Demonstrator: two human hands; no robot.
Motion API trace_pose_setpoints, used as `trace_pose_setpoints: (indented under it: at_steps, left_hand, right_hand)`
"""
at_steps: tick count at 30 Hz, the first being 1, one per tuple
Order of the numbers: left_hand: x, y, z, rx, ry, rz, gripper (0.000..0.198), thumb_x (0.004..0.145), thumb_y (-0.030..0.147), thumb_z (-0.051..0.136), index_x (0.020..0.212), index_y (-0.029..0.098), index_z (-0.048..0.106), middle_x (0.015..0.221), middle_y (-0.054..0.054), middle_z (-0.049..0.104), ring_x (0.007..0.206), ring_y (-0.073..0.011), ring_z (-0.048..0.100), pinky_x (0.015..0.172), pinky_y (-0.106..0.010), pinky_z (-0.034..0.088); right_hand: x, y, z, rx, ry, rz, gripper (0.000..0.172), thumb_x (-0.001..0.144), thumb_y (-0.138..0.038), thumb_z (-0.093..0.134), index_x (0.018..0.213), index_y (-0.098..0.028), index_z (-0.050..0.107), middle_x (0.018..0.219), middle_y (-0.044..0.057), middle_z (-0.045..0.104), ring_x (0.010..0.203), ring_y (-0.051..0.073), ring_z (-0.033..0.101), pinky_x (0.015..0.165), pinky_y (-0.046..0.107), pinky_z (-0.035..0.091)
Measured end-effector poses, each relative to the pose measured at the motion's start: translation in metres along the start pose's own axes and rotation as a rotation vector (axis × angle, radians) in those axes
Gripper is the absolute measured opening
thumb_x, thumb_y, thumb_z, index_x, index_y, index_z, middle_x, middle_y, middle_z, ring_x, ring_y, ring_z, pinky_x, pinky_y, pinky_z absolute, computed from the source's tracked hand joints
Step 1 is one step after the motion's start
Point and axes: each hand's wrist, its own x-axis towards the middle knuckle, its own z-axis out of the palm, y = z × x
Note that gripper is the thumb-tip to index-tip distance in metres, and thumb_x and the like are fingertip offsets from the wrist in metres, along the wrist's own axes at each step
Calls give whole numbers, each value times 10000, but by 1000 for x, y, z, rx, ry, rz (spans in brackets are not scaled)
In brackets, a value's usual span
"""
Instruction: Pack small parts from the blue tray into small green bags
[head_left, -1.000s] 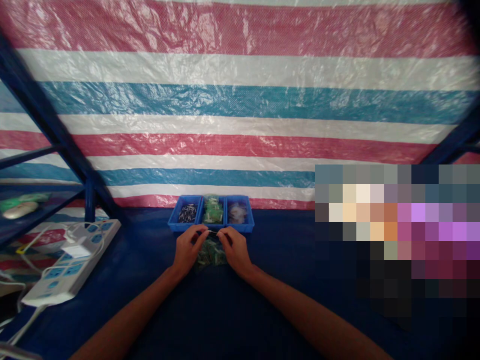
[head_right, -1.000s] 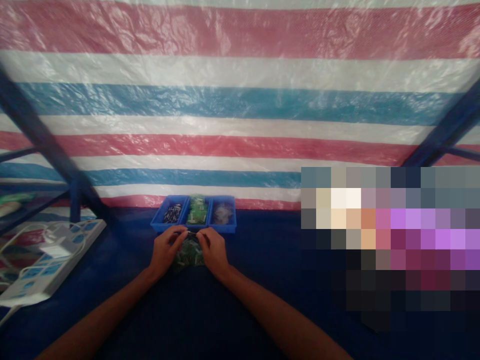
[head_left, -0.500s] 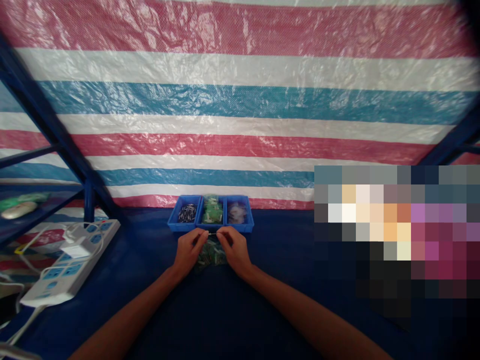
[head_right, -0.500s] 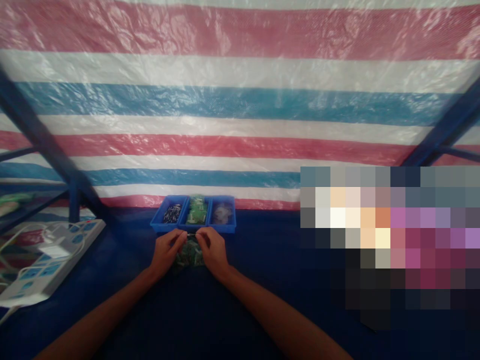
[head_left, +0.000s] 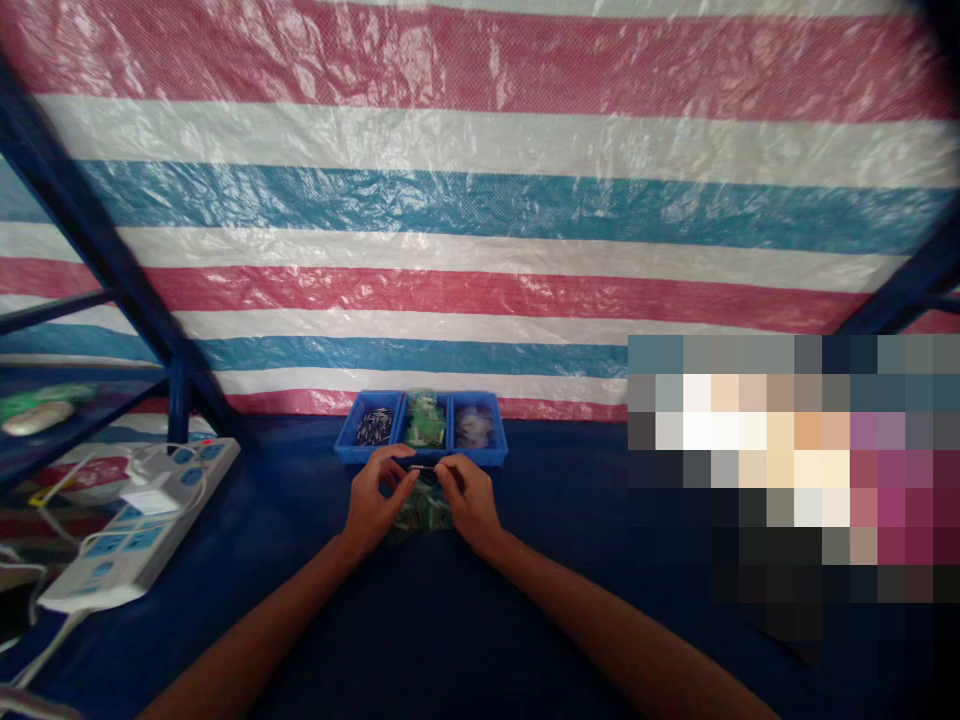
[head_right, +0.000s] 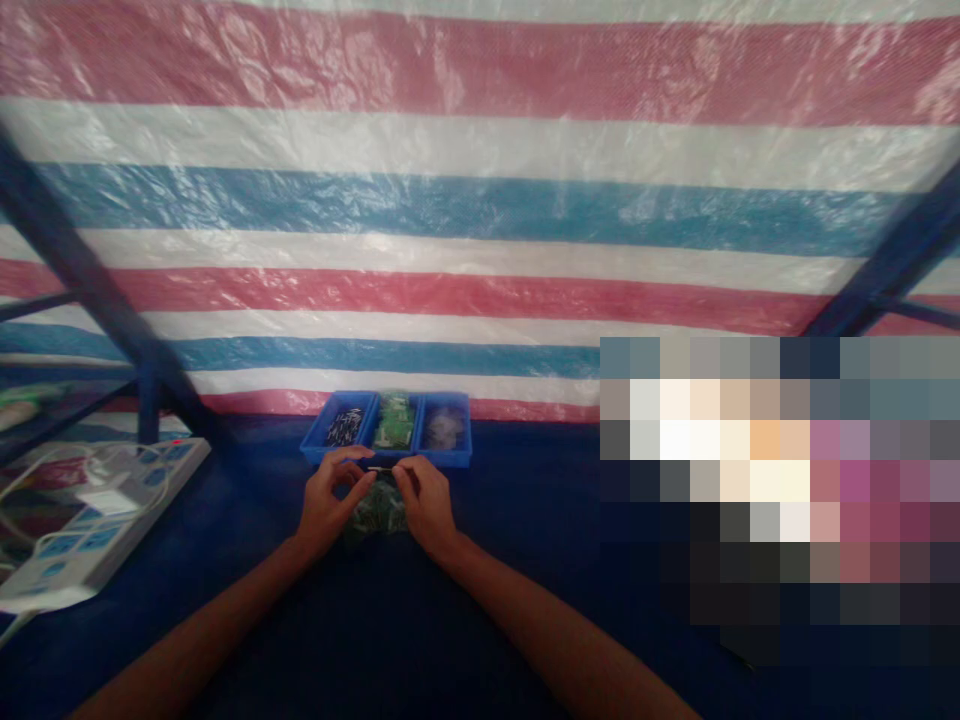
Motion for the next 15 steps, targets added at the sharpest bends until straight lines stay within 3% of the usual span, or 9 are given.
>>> trace_pose_setpoints:
  at_steps: [7,15]
  left_hand:
    - [0,-4,0,37,-14,25,157,815,266,601,929,166,559,865,-18,599,597,-93,554,579,-217,465]
    - [-2,-15,2,36,32,-32,177,829,295,583,940,158,564,931,-38,612,574,-86,564,548,-205,479]
  right_hand:
    - [1,-3,-2,2,-11,6,257,925,-300,430,760,-175,581,706,9,569,655,131,519,612,231,376]
    - [0,-2,0,56,21,-9,164,871,-285,520,952,-181,618,800,25,605,691,147,551,636,242,411]
